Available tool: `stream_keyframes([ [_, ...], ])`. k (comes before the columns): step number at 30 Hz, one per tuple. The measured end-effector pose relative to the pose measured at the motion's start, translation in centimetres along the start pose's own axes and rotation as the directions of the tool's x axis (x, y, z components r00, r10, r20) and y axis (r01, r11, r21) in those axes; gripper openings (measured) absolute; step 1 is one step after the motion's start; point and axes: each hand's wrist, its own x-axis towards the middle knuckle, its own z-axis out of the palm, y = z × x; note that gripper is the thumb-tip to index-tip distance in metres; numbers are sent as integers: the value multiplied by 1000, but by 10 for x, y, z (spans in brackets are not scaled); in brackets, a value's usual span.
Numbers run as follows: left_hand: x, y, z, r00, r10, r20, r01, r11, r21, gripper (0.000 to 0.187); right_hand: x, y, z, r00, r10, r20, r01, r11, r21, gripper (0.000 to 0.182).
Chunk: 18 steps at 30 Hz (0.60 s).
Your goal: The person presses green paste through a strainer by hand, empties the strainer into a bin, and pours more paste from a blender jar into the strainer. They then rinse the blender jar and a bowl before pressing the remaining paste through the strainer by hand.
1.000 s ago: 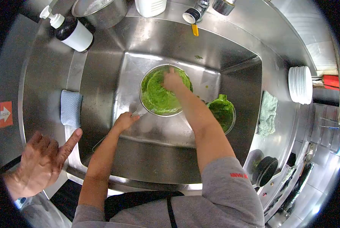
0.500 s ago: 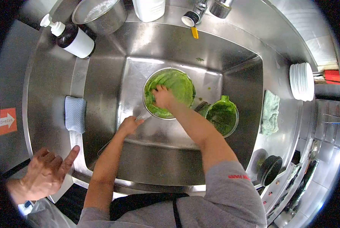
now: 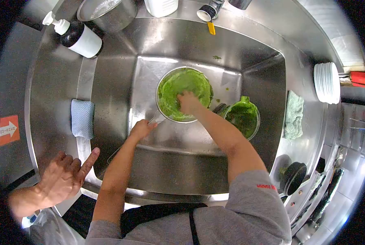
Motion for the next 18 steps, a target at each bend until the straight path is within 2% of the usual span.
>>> stream_keyframes([
  [1, 0, 1, -1, 1000, 4, -1, -4, 1000, 21, 48, 0, -3, 7, 991, -126, 47, 127, 992, -11, 63],
  [2, -2, 1, -1, 1000, 7, -2, -7, 999, 41, 48, 1, 0, 9, 991, -126, 51, 126, 992, -3, 63],
  [4, 1, -3, 4, 999, 24, -31, -22, 999, 48, 47, -1, 4, -14, 982, 186, -30, -182, 978, 99, 62],
  [5, 3, -4, 7, 997, 44, -61, -41, 998, 55, 46, -1, 3, -8, 982, 188, -29, -185, 978, 98, 62],
  [7, 1, 0, 2, 998, 30, -55, -28, 999, 41, 46, -2, -6, 1, 994, -109, 21, 109, 994, -14, 58],
  [8, -3, 1, 2, 999, 10, -43, -9, 1000, 26, 46, -2, -2, 1, 994, -108, 26, 108, 994, -12, 58],
  [10, -1, 0, 2, 999, 6, -37, -6, 1000, 9, 45, -4, 2, -14, 991, 127, -36, -125, 991, 47, 57],
  [11, -1, -1, 2, 999, 4, -32, -5, 1000, -8, 45, 0, 2, -3, 991, 128, -35, -127, 991, 47, 57],
  [13, 0, 0, 1, 999, 13, -39, -13, 1000, -1, 45, 10, -1, 18, 997, -72, -5, 72, 997, -30, 56],
  [14, -1, 0, 3, 999, 14, -37, -14, 1000, 5, 46, 10, 3, 18, 998, -70, -2, 70, 997, -31, 56],
  [16, 1, -1, 7, 999, 18, -47, -18, 1000, -7, 46, 4, 3, -4, 995, 96, 0, -96, 995, -1, 52],
  [18, 4, -3, 13, 998, 25, -59, -26, 999, -21, 47, -4, 2, -6, 992, 125, -28, -125, 992, 11, 51],
])
